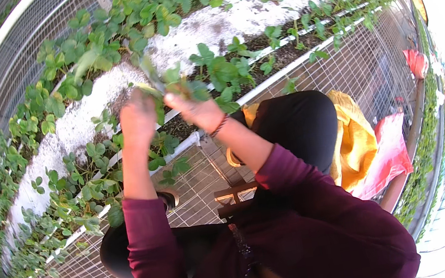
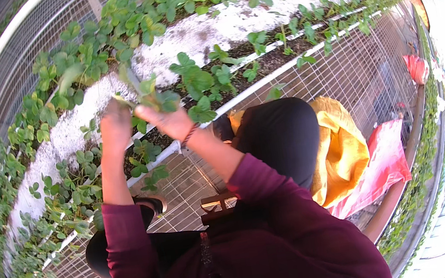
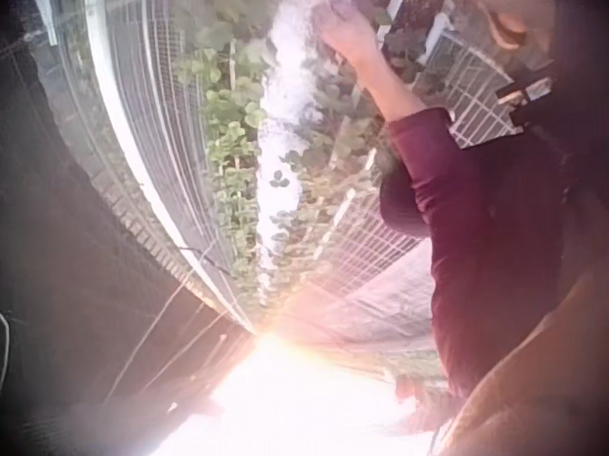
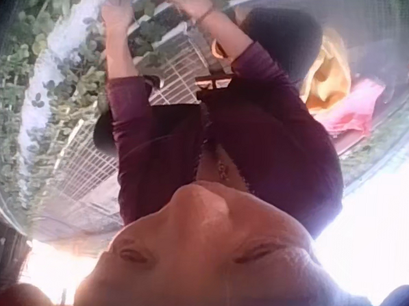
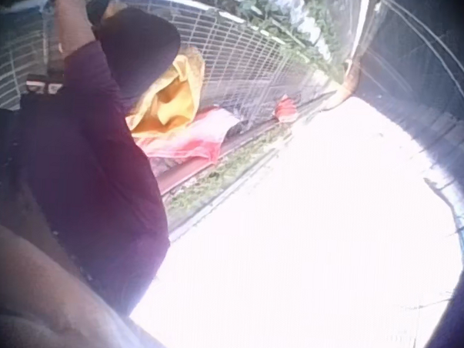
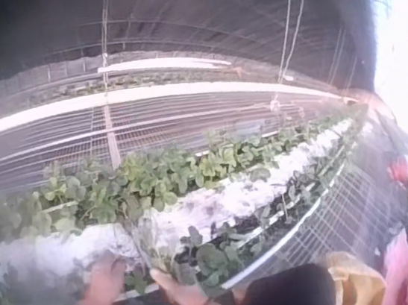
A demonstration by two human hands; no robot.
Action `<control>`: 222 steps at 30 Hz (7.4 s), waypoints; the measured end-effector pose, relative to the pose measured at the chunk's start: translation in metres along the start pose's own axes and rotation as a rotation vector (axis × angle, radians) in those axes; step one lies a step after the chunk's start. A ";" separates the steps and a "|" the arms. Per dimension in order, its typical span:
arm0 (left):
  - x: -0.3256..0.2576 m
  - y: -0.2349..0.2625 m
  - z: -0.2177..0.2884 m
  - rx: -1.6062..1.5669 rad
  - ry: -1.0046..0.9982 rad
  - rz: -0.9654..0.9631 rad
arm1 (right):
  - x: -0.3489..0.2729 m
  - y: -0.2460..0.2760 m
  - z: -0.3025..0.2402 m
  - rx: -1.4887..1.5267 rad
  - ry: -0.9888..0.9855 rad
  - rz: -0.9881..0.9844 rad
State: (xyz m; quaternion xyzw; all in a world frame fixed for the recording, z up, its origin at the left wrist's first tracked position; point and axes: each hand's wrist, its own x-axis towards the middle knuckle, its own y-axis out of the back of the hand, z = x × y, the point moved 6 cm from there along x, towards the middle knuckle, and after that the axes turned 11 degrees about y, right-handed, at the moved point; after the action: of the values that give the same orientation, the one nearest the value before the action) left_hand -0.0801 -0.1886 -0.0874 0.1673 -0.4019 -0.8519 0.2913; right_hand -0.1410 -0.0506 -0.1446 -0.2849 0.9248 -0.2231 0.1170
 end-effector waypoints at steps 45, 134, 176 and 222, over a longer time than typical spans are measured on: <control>-0.148 -0.071 -0.057 -0.056 0.193 -0.055 | -0.142 0.077 -0.248 -1.246 0.229 -0.093; -0.144 -0.042 -0.079 -0.285 0.181 0.154 | 0.034 -0.030 0.113 -1.114 -0.406 -0.768; -0.075 -0.088 -0.141 -0.525 0.161 -0.128 | 0.007 0.034 0.066 -0.996 -0.077 -0.222; -0.073 0.052 -0.179 0.415 0.220 -0.139 | 0.005 -0.127 0.128 -1.559 0.159 -0.803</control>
State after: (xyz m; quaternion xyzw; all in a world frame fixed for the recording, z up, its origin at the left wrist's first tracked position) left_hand 0.0885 -0.2744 -0.1541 0.3424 -0.5217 -0.7457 0.2334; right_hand -0.0402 -0.1918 -0.1960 -0.5709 0.6494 0.4281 -0.2628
